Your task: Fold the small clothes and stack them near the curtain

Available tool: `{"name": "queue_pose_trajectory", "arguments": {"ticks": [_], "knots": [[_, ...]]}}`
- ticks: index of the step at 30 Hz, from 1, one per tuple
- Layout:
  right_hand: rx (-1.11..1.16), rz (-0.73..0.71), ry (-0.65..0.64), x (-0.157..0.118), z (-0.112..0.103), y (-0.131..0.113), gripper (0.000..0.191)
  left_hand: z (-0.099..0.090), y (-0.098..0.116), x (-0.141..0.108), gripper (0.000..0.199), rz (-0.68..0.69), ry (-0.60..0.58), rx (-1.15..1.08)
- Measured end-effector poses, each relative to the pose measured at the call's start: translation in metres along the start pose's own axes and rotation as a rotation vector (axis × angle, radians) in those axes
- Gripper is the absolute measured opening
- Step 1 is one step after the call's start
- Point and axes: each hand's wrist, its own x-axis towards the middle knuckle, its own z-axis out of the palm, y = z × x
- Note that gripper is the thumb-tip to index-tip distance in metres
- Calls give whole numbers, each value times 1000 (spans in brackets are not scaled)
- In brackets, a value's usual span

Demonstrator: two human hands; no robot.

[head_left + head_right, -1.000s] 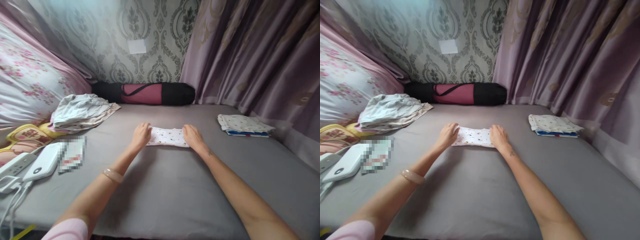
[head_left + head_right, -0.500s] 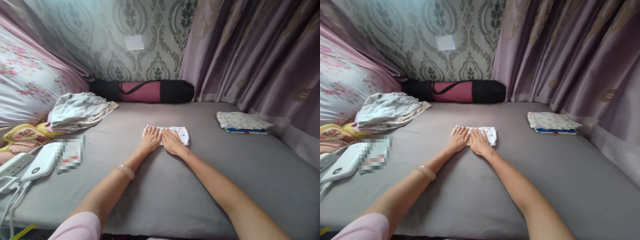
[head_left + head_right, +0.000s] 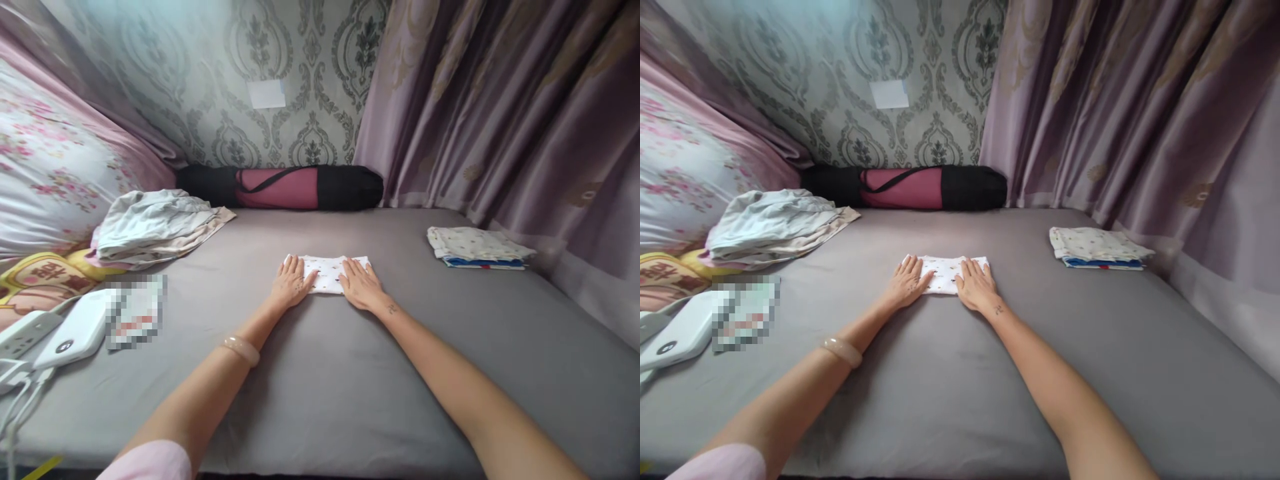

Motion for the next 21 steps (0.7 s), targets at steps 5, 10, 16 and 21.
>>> {"name": "queue_pose_trajectory", "arguments": {"ticks": [5,10,16,21], "knots": [[-1,23,35,-9,1,17,65,1,-2,0,71,7,7,-15],[26,58,92,-15,6,29,66,7,-14,2,73,46,27,-54],[38,43,37,-11,-10,32,65,10,-41,3,59,250,68,-87],[21,-126,134,-1,-16,22,64,8,-54,-9,58,209,114,-117]]}}
